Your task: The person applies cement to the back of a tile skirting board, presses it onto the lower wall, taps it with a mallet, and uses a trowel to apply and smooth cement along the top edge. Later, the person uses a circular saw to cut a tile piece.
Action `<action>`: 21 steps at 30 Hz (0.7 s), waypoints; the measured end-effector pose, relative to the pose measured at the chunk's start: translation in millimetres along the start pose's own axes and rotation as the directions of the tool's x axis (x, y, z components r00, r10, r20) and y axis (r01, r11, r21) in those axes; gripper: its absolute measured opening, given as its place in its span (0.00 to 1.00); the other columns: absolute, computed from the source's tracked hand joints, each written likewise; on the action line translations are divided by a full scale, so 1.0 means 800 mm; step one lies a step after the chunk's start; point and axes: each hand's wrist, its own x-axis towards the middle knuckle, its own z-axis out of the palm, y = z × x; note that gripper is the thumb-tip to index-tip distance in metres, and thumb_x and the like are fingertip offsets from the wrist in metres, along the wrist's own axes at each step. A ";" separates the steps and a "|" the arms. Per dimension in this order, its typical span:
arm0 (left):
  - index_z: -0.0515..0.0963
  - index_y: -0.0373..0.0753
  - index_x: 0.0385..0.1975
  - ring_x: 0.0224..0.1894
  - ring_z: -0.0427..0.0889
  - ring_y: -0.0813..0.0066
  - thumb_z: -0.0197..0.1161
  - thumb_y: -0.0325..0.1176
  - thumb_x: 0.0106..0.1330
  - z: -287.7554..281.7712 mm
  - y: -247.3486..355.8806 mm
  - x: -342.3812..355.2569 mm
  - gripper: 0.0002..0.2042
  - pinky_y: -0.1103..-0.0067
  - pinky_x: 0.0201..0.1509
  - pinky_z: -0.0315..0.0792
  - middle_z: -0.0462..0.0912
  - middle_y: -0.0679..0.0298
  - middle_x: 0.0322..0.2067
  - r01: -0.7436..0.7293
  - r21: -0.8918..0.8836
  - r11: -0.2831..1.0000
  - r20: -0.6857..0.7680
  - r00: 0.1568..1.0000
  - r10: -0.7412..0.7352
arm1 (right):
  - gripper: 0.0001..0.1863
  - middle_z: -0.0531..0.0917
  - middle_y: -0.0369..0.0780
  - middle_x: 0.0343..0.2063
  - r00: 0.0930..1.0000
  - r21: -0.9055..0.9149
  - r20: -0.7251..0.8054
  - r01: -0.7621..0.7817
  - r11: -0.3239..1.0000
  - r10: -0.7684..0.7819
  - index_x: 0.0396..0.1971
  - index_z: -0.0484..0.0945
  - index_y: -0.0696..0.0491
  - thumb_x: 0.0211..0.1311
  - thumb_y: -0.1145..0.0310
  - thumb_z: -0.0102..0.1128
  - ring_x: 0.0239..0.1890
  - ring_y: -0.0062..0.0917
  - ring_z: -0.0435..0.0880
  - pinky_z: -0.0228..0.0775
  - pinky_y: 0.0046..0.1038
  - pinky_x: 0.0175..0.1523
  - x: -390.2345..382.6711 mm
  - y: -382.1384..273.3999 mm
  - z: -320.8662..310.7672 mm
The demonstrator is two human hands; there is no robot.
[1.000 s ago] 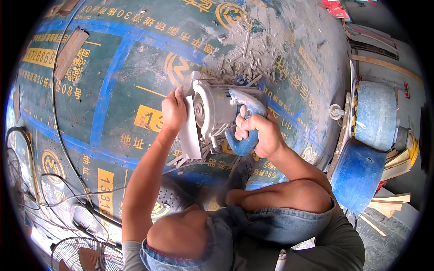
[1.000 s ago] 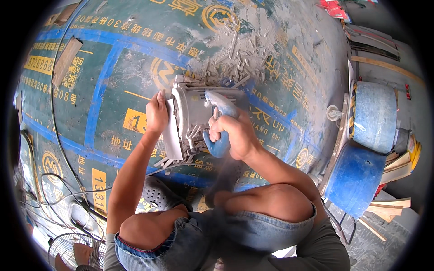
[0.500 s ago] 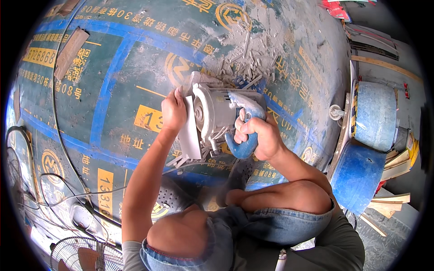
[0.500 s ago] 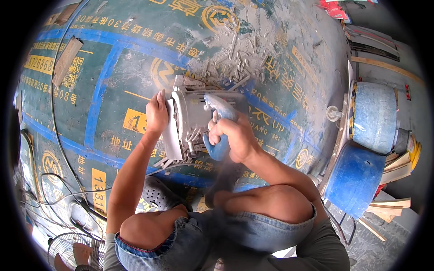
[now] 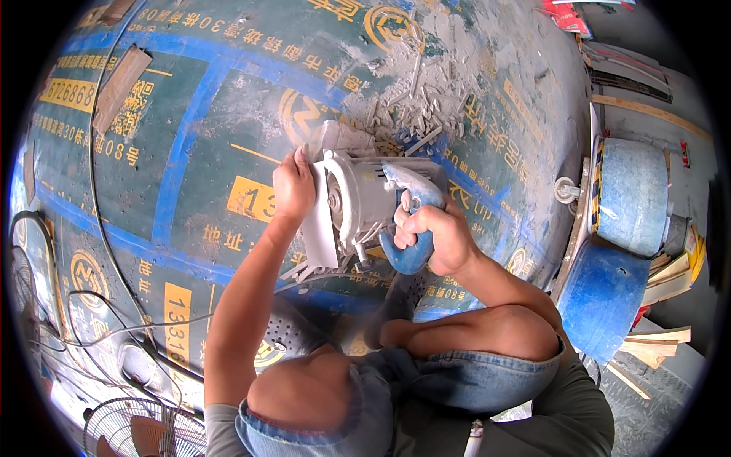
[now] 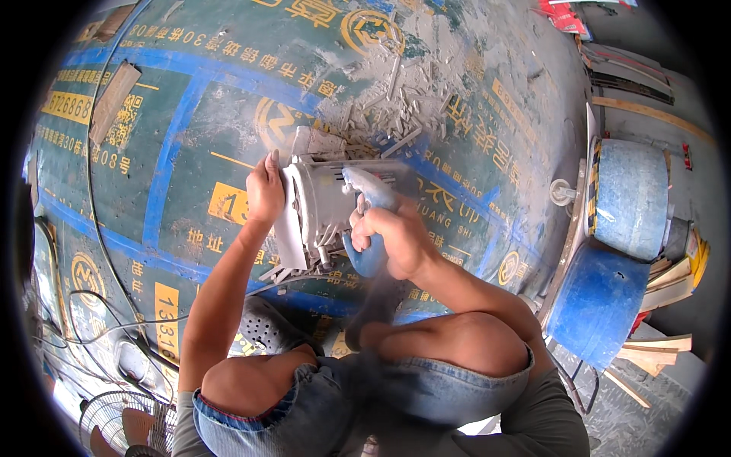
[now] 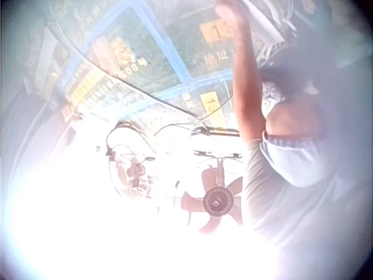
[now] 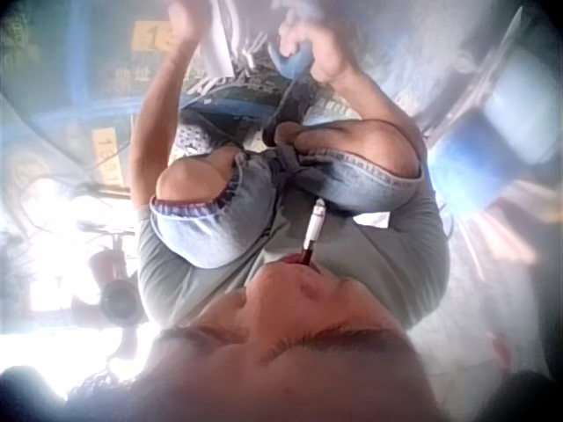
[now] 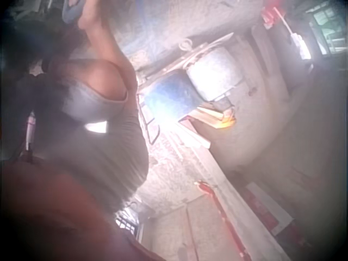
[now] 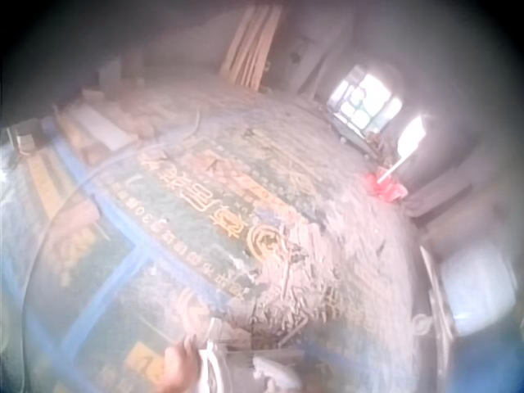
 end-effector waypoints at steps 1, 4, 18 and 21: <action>0.80 0.30 0.36 0.36 0.79 0.34 0.47 0.39 0.79 0.000 0.001 0.000 0.19 0.53 0.39 0.72 0.81 0.39 0.30 0.017 0.004 1.000 0.011 1.000 -0.017 | 0.12 0.73 0.39 0.22 1.000 0.002 0.006 -0.005 1.000 0.005 0.37 0.71 0.57 0.49 0.80 0.54 0.22 0.24 0.74 0.67 0.29 0.32 0.000 0.001 -0.001; 0.81 0.30 0.37 0.36 0.80 0.35 0.48 0.39 0.79 0.000 0.002 -0.001 0.18 0.54 0.39 0.72 0.82 0.40 0.30 -0.015 -0.003 1.000 0.000 1.000 0.015 | 0.12 0.70 0.35 0.23 0.999 -0.052 -0.013 -0.034 0.998 0.034 0.36 0.71 0.51 0.48 0.75 0.53 0.24 0.23 0.70 0.66 0.29 0.35 0.001 0.000 -0.003; 0.80 0.30 0.34 0.33 0.79 0.35 0.48 0.39 0.79 0.002 -0.003 0.001 0.19 0.55 0.36 0.71 0.81 0.41 0.28 -0.052 0.004 0.999 -0.051 0.997 0.052 | 0.12 0.70 0.34 0.22 1.000 -0.043 0.029 0.000 0.999 0.002 0.37 0.71 0.51 0.48 0.74 0.53 0.24 0.23 0.69 0.65 0.30 0.36 0.003 -0.011 -0.003; 0.80 0.30 0.34 0.33 0.79 0.35 0.48 0.39 0.79 0.002 -0.003 0.001 0.19 0.55 0.36 0.71 0.81 0.40 0.28 -0.020 0.009 1.000 -0.029 0.999 0.020 | 0.12 0.70 0.35 0.22 1.000 -0.041 0.024 -0.006 0.999 0.007 0.36 0.71 0.51 0.48 0.74 0.53 0.24 0.23 0.69 0.66 0.30 0.36 0.003 -0.009 -0.004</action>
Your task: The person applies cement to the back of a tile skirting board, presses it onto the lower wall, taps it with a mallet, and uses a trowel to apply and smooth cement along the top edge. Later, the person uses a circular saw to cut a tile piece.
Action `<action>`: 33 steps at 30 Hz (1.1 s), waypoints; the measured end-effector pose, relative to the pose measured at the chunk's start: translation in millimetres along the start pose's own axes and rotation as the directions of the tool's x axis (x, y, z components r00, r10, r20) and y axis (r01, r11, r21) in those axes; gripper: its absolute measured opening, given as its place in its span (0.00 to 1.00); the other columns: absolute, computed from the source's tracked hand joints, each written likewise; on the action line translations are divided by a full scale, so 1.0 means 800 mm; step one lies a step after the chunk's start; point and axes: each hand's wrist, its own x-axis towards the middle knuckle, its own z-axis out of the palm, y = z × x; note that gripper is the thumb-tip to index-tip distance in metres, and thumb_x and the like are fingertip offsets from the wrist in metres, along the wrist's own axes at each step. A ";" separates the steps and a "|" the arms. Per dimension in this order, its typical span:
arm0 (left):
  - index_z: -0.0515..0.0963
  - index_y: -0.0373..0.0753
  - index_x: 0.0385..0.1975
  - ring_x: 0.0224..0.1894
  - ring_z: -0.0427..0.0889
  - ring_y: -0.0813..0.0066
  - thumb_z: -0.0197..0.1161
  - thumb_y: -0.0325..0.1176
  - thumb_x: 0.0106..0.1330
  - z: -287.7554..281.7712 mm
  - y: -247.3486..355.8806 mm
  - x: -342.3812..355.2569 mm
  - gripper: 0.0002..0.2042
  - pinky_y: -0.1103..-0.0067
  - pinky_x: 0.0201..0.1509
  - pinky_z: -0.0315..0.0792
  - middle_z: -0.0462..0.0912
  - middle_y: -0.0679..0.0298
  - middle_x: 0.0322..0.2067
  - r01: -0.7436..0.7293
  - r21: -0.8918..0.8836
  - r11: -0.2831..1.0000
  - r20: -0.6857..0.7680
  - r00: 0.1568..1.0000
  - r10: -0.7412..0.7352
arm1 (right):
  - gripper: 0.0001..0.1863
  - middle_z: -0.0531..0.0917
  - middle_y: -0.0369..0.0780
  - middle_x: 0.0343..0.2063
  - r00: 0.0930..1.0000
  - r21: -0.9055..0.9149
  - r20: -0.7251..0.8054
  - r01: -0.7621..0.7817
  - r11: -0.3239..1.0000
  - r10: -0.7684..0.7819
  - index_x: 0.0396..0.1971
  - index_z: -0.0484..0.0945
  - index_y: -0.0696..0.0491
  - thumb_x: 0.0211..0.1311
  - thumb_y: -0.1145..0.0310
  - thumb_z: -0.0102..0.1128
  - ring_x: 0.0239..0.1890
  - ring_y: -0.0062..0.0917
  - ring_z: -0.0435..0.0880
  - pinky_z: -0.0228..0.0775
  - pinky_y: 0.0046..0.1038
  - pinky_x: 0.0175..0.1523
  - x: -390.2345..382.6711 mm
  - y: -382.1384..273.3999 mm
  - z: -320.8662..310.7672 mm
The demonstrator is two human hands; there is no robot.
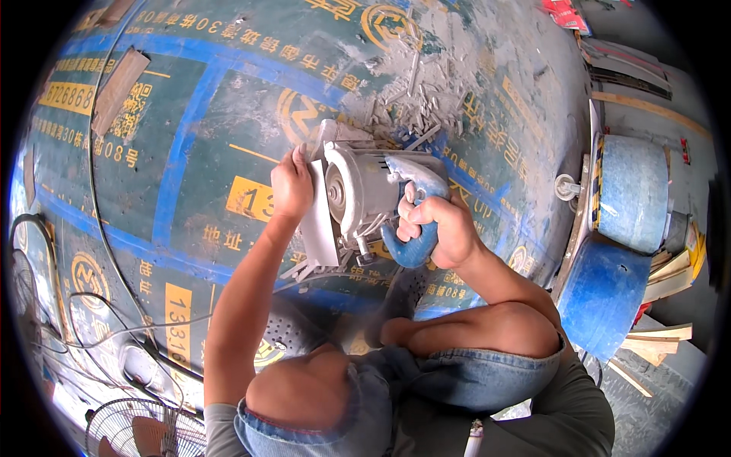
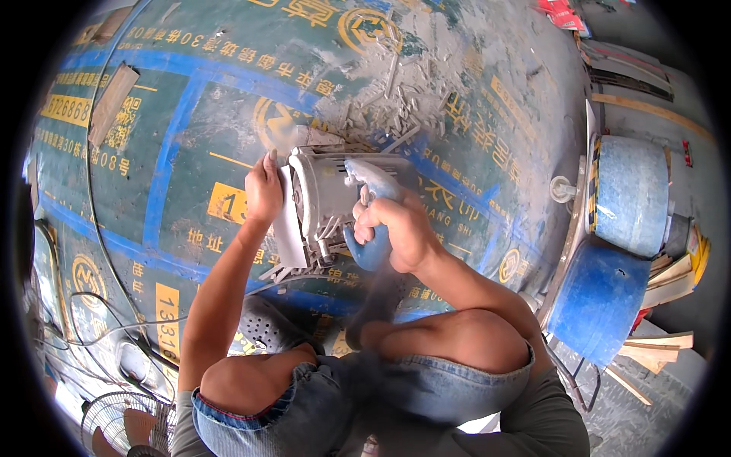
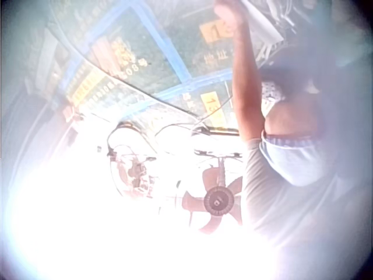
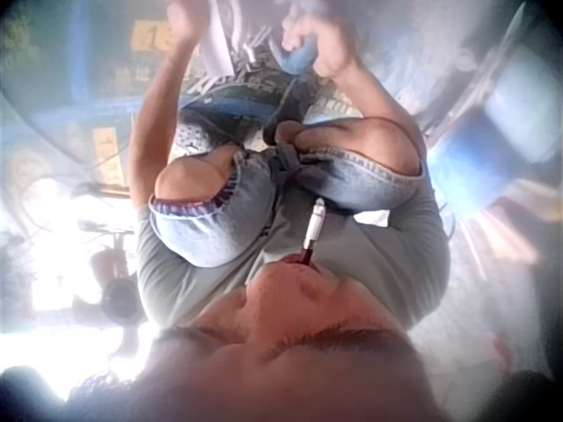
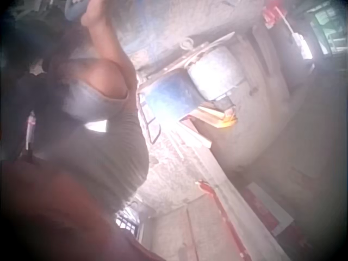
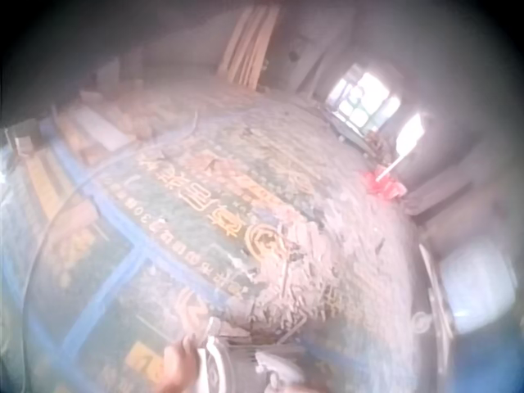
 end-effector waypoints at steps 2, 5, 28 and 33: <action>0.80 0.30 0.34 0.33 0.79 0.35 0.48 0.40 0.79 -0.001 0.001 0.000 0.19 0.56 0.36 0.71 0.81 0.40 0.28 0.025 -0.003 1.000 0.024 0.999 -0.025 | 0.11 0.71 0.36 0.22 1.000 0.005 -0.013 0.006 1.000 -0.006 0.34 0.71 0.53 0.48 0.76 0.54 0.23 0.23 0.70 0.66 0.30 0.35 0.000 0.002 0.000; 0.80 0.30 0.35 0.34 0.79 0.35 0.49 0.40 0.79 -0.002 0.002 0.000 0.19 0.55 0.37 0.72 0.81 0.40 0.28 0.033 -0.023 0.999 0.037 0.999 -0.032 | 0.09 0.73 0.39 0.23 0.999 0.029 -0.031 0.012 0.999 -0.011 0.32 0.71 0.56 0.48 0.79 0.54 0.22 0.24 0.73 0.67 0.30 0.33 0.000 0.005 0.001; 0.81 0.30 0.36 0.34 0.79 0.35 0.47 0.40 0.79 -0.001 0.000 0.000 0.20 0.54 0.38 0.71 0.81 0.40 0.28 0.064 0.008 0.998 0.038 0.997 -0.064 | 0.12 0.73 0.38 0.22 0.999 0.104 -0.022 -0.043 0.994 0.045 0.35 0.71 0.56 0.48 0.81 0.54 0.21 0.23 0.73 0.67 0.30 0.33 -0.001 0.006 0.001; 0.80 0.31 0.36 0.35 0.79 0.35 0.47 0.40 0.79 0.000 -0.002 0.000 0.20 0.53 0.39 0.71 0.81 0.40 0.29 0.044 -0.003 0.999 0.020 0.999 -0.044 | 0.12 0.72 0.38 0.22 0.999 0.091 -0.015 -0.031 0.995 0.032 0.36 0.71 0.56 0.48 0.80 0.53 0.22 0.23 0.73 0.67 0.29 0.34 -0.001 0.006 0.001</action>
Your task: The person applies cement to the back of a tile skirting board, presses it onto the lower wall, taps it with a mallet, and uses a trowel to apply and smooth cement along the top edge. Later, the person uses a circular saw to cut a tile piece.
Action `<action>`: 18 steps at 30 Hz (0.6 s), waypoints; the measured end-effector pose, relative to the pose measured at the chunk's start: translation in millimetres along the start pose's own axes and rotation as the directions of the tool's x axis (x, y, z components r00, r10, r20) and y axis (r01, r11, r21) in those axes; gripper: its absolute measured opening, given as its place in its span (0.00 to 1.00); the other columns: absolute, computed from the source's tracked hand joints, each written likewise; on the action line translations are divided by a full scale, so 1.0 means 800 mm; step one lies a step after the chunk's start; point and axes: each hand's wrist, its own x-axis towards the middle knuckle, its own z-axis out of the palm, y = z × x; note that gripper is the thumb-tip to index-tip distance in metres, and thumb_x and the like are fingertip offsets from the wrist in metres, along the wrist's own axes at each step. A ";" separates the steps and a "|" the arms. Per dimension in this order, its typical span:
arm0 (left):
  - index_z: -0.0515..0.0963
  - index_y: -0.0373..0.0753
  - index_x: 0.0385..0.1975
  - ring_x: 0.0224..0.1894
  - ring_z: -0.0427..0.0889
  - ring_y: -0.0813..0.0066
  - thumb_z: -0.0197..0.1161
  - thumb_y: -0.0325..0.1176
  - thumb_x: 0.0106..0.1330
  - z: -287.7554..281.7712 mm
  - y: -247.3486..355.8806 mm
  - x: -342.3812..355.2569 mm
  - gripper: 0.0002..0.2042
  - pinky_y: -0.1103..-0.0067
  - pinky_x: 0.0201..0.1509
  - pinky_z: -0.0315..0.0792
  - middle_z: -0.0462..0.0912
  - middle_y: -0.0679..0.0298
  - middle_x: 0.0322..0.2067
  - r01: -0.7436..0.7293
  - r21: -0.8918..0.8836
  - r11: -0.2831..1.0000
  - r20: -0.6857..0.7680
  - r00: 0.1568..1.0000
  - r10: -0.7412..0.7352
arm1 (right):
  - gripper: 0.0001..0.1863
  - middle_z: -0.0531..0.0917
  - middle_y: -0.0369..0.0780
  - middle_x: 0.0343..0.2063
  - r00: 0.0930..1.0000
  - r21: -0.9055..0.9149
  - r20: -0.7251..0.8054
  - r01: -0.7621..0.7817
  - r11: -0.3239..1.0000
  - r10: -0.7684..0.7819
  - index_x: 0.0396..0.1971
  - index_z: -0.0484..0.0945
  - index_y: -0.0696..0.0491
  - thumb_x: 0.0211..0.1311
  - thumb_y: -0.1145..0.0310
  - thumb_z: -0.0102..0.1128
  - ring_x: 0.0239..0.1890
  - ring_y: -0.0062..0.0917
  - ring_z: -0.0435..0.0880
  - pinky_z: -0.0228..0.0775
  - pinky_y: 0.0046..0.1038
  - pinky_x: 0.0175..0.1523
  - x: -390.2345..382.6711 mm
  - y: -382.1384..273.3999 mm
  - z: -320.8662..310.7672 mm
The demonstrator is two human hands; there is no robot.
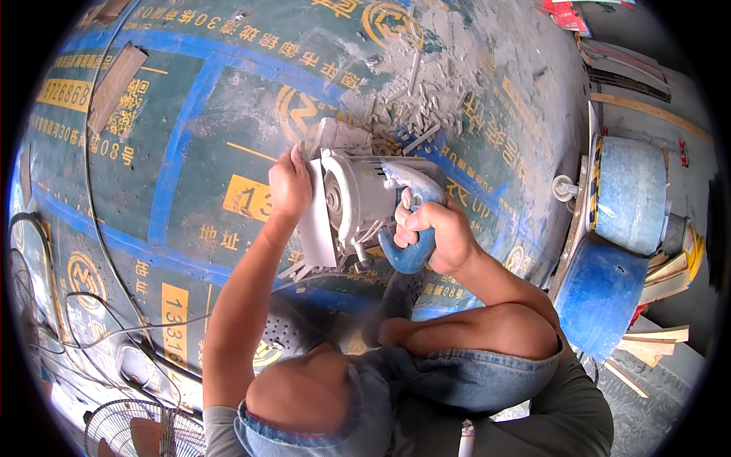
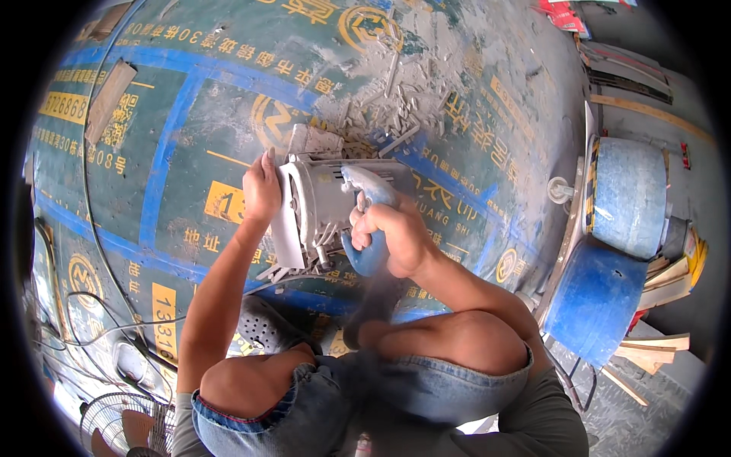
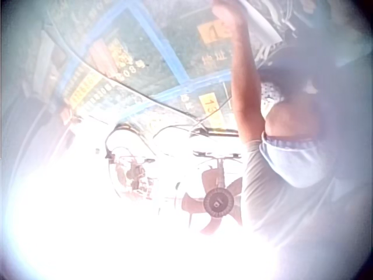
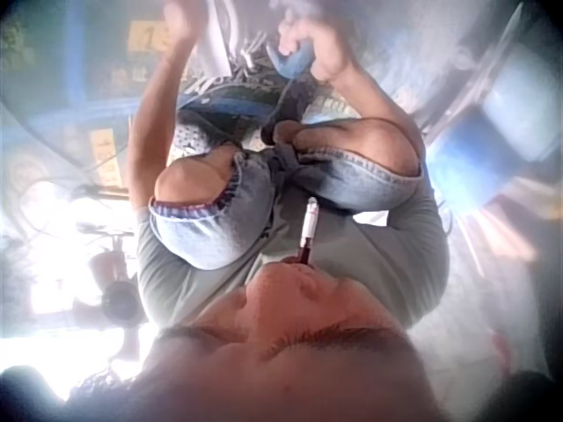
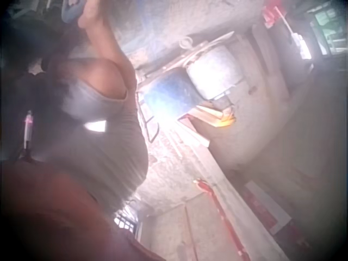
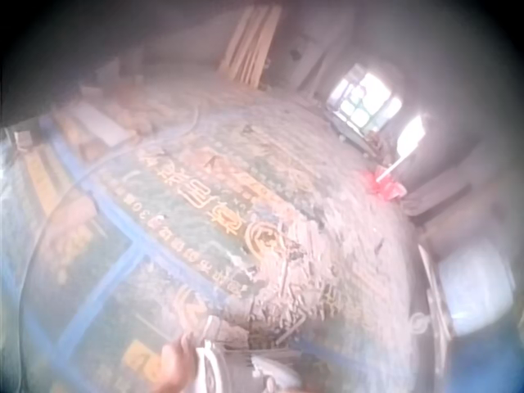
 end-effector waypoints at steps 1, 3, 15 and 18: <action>0.80 0.31 0.36 0.35 0.79 0.35 0.46 0.40 0.79 0.000 -0.001 0.000 0.20 0.53 0.39 0.71 0.81 0.40 0.29 -0.001 -0.001 1.000 -0.005 1.000 0.001 | 0.12 0.72 0.38 0.22 1.000 -0.009 0.004 0.005 1.000 -0.004 0.36 0.71 0.56 0.48 0.80 0.53 0.22 0.23 0.73 0.67 0.29 0.34 0.001 0.000 0.000; 0.80 0.31 0.36 0.36 0.79 0.35 0.46 0.40 0.79 0.000 -0.001 0.000 0.19 0.54 0.39 0.71 0.81 0.40 0.30 0.003 0.008 1.000 0.010 1.000 -0.003 | 0.12 0.72 0.38 0.22 1.000 -0.006 0.016 0.013 1.000 -0.013 0.36 0.71 0.56 0.48 0.80 0.53 0.22 0.23 0.72 0.67 0.29 0.34 0.003 -0.002 0.000; 0.81 0.31 0.36 0.34 0.80 0.36 0.47 0.39 0.79 -0.001 0.004 -0.004 0.19 0.55 0.38 0.72 0.82 0.41 0.29 -0.020 0.009 1.000 -0.018 1.000 0.020 | 0.10 0.69 0.34 0.22 1.000 -0.112 0.000 -0.015 0.994 0.015 0.33 0.71 0.51 0.47 0.75 0.53 0.25 0.22 0.69 0.66 0.29 0.36 0.002 -0.003 0.006; 0.81 0.31 0.36 0.33 0.80 0.36 0.47 0.39 0.79 -0.001 0.005 -0.003 0.19 0.55 0.37 0.72 0.82 0.41 0.29 -0.025 0.011 1.000 -0.012 1.000 0.025 | 0.11 0.69 0.34 0.22 1.000 -0.107 -0.005 -0.006 0.994 0.006 0.33 0.71 0.51 0.47 0.75 0.53 0.24 0.22 0.68 0.66 0.29 0.36 0.002 -0.003 0.006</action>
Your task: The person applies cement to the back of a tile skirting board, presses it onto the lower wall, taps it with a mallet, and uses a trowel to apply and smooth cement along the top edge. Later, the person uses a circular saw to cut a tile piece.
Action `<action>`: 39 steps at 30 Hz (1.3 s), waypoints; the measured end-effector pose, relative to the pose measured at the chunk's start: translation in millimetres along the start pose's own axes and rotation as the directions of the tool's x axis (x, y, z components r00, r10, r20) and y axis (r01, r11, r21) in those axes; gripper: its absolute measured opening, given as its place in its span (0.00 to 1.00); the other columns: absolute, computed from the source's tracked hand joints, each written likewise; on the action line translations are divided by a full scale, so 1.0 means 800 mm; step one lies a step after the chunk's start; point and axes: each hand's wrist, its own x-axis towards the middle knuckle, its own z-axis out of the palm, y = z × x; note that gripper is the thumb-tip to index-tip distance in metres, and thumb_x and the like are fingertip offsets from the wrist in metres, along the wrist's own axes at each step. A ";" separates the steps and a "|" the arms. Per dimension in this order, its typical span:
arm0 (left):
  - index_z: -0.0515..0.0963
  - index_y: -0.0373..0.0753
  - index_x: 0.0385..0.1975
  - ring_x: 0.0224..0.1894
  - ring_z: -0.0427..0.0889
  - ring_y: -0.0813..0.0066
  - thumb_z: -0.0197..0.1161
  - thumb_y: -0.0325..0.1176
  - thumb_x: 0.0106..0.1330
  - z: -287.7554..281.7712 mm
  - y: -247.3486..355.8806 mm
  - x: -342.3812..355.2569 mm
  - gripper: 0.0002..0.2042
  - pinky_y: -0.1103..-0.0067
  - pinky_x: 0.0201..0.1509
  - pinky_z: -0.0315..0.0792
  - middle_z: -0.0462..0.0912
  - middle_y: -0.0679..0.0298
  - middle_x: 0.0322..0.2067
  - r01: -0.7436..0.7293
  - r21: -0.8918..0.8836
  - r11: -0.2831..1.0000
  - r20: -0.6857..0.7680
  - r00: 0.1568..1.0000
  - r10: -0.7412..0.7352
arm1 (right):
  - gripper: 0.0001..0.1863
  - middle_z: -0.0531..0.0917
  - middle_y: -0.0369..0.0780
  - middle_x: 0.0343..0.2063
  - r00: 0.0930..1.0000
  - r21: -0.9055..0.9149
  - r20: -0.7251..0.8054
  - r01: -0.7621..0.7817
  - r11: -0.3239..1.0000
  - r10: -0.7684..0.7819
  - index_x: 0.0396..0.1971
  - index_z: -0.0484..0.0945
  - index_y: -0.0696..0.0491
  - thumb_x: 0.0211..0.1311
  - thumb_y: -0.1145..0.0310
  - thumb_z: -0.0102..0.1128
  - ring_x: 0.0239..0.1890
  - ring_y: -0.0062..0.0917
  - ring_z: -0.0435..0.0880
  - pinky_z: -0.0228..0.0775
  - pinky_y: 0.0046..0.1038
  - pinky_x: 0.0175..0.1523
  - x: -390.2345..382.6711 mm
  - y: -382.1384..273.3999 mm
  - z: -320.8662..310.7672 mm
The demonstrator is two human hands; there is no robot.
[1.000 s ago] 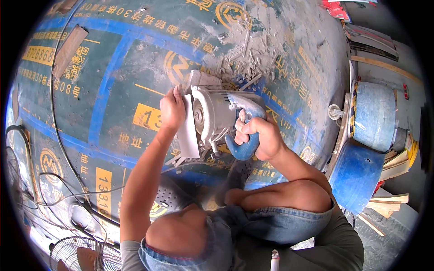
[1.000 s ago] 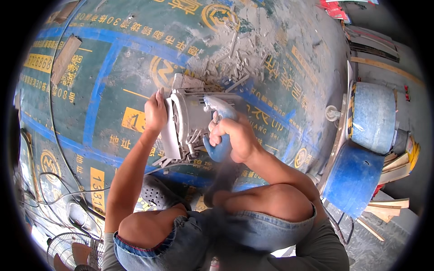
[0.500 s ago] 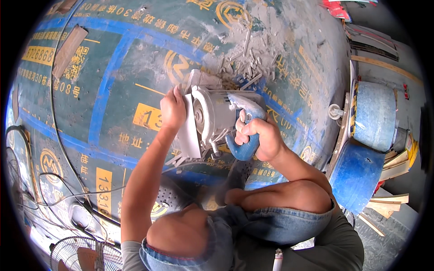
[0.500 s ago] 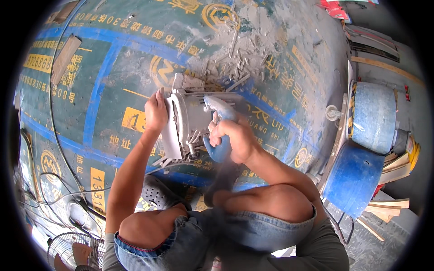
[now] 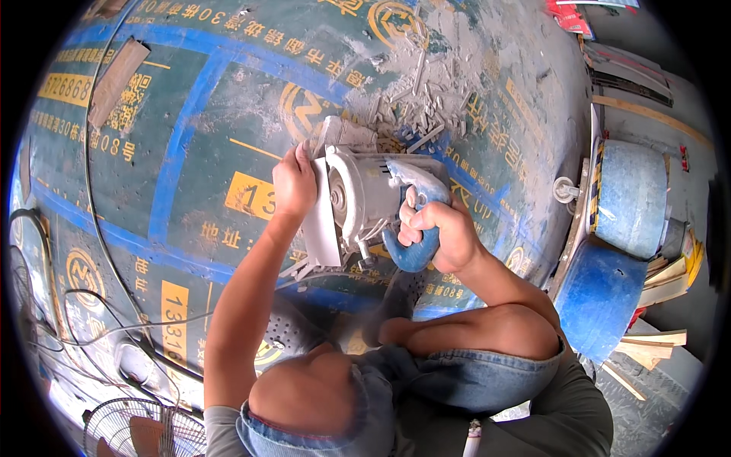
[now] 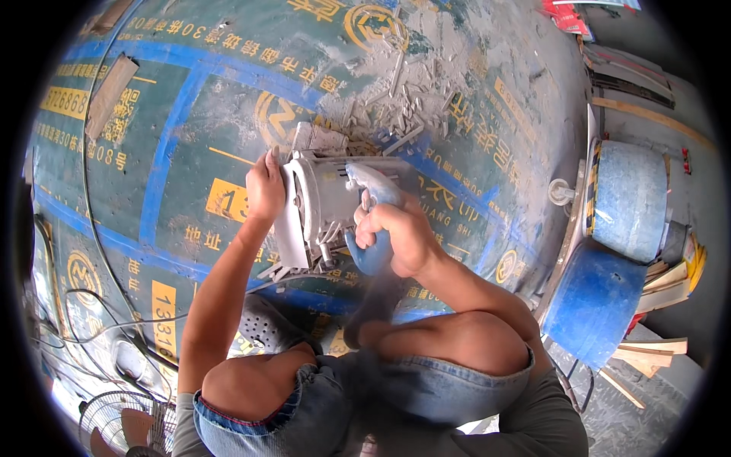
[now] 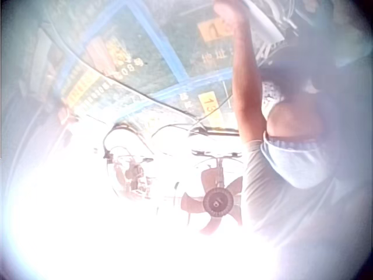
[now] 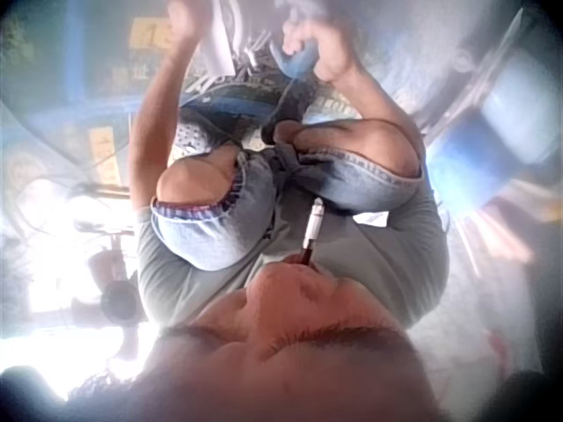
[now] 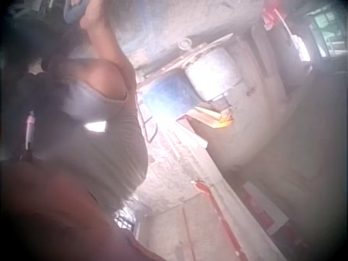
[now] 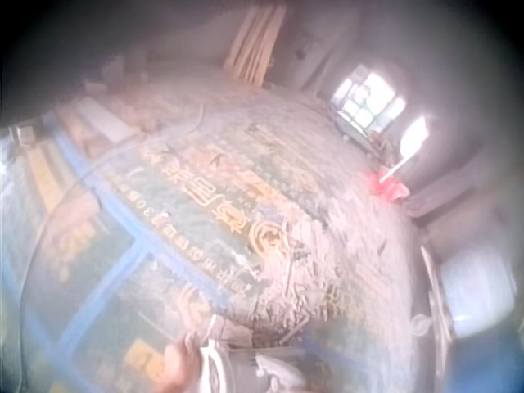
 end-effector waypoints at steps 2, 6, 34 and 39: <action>0.81 0.31 0.36 0.33 0.80 0.36 0.47 0.39 0.79 0.000 -0.001 0.001 0.19 0.55 0.37 0.72 0.81 0.41 0.28 0.005 -0.003 1.000 0.004 1.000 -0.005 | 0.11 0.69 0.34 0.22 1.000 0.004 0.002 0.004 1.000 -0.004 0.33 0.71 0.51 0.46 0.74 0.53 0.24 0.23 0.68 0.66 0.29 0.36 0.001 0.000 0.000; 0.81 0.31 0.36 0.34 0.80 0.36 0.47 0.39 0.79 0.002 -0.004 0.001 0.19 0.55 0.38 0.72 0.82 0.41 0.29 0.017 0.005 1.000 0.003 1.000 -0.017 | 0.12 0.70 0.35 0.22 1.000 -0.030 -0.002 0.005 1.000 -0.005 0.34 0.70 0.52 0.45 0.74 0.54 0.23 0.23 0.68 0.66 0.30 0.36 -0.001 -0.001 0.001; 0.80 0.31 0.33 0.33 0.80 0.36 0.46 0.38 0.79 0.005 -0.006 0.002 0.20 0.54 0.39 0.72 0.82 0.41 0.27 0.043 0.042 0.998 -0.009 0.999 -0.043 | 0.13 0.70 0.35 0.22 0.999 -0.036 0.003 -0.044 0.998 0.044 0.34 0.70 0.52 0.44 0.72 0.55 0.24 0.24 0.69 0.66 0.31 0.37 -0.014 0.003 -0.004; 0.80 0.31 0.32 0.33 0.80 0.36 0.46 0.38 0.78 0.004 -0.002 0.002 0.20 0.54 0.39 0.72 0.81 0.41 0.27 0.030 0.041 0.999 -0.029 0.999 -0.029 | 0.12 0.71 0.35 0.22 0.998 -0.038 0.006 -0.063 0.997 0.063 0.34 0.71 0.52 0.45 0.73 0.55 0.24 0.24 0.69 0.66 0.31 0.37 -0.017 0.005 -0.006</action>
